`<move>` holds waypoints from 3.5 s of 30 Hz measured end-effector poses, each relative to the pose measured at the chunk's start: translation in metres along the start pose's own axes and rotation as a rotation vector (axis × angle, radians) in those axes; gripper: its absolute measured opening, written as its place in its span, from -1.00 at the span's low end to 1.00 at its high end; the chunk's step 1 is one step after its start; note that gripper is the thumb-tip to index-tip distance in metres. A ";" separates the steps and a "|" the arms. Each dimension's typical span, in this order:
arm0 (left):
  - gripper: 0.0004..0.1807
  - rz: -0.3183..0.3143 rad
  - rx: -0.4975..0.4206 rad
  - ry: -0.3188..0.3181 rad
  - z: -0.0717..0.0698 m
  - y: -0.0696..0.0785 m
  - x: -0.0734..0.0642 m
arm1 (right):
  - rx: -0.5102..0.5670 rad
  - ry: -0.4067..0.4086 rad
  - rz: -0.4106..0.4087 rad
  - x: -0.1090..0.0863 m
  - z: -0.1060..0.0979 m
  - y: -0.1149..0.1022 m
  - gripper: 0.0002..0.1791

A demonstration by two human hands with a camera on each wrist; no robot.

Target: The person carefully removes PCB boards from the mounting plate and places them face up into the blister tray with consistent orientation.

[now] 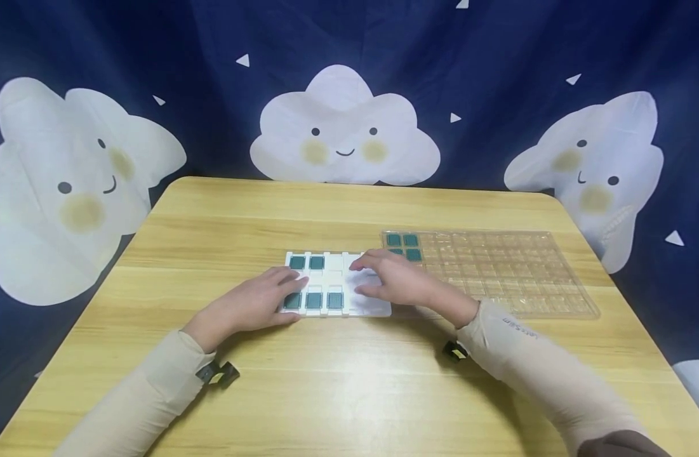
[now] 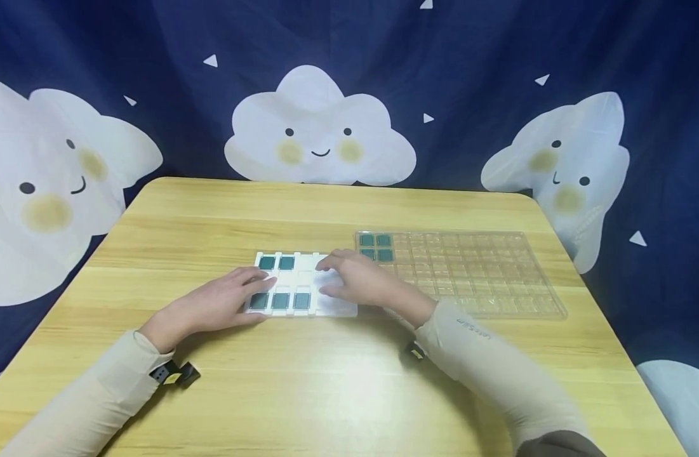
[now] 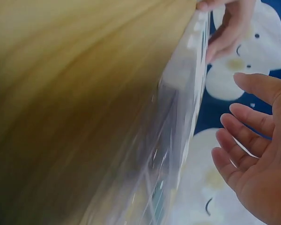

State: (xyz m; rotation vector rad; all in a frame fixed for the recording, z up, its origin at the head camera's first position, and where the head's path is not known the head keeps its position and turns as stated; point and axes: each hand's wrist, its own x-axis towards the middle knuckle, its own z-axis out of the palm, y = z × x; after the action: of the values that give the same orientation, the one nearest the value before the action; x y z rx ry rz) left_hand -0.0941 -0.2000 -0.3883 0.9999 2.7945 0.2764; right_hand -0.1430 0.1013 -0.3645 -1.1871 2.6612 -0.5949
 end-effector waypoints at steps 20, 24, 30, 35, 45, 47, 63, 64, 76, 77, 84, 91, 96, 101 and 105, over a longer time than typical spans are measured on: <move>-0.21 0.022 0.007 0.027 -0.001 -0.003 0.000 | -0.046 -0.051 -0.044 0.016 0.023 -0.031 -0.47; -0.21 0.023 0.004 0.025 -0.001 -0.002 0.000 | -0.055 -0.062 -0.043 0.017 0.026 -0.033 -0.45; -0.21 0.019 0.001 0.019 0.000 -0.002 0.000 | -0.089 -0.054 -0.057 0.017 0.031 -0.036 -0.50; -0.21 0.010 -0.005 0.010 0.002 -0.002 -0.001 | -0.127 -0.045 -0.080 0.018 0.035 -0.038 -0.53; -0.21 0.012 -0.010 0.014 0.002 -0.001 -0.001 | -0.265 -0.003 -0.102 0.021 0.036 -0.042 -0.58; -0.21 0.012 -0.010 0.015 0.002 -0.001 -0.001 | -0.272 -0.001 -0.102 0.021 0.036 -0.042 -0.58; -0.21 0.015 -0.004 0.014 0.001 -0.001 0.000 | -0.146 0.003 -0.086 0.018 0.027 -0.035 -0.62; -0.21 0.014 -0.003 0.014 0.001 -0.001 0.000 | -0.142 0.004 -0.088 0.017 0.026 -0.034 -0.63; -0.21 0.004 -0.002 0.003 0.001 -0.001 0.000 | -0.122 0.027 -0.093 0.010 0.016 -0.022 -0.64; -0.21 0.003 -0.002 0.002 0.001 -0.001 0.000 | -0.122 0.029 -0.093 0.010 0.015 -0.022 -0.64; -0.21 0.001 -0.002 0.000 0.001 -0.001 0.000 | -0.099 0.040 -0.090 0.004 0.007 -0.017 -0.61; -0.21 0.005 0.002 0.010 0.001 -0.002 -0.001 | -0.090 0.054 -0.077 -0.001 0.002 -0.006 -0.61; -0.21 0.007 -0.001 0.007 0.001 -0.002 -0.002 | -0.095 0.060 -0.076 -0.006 -0.001 -0.001 -0.61; -0.20 0.009 0.000 0.007 0.002 -0.002 -0.003 | -0.092 0.089 -0.078 -0.012 -0.003 0.005 -0.64; -0.20 0.006 0.002 0.010 0.003 -0.003 -0.002 | -0.078 0.097 -0.055 -0.016 -0.005 0.011 -0.64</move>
State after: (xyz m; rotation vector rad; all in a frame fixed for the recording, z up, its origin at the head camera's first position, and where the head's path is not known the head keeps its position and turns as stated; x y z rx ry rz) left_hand -0.0930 -0.2032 -0.3918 1.0107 2.8013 0.2806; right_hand -0.1417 0.1214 -0.3649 -1.2878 2.7636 -0.5758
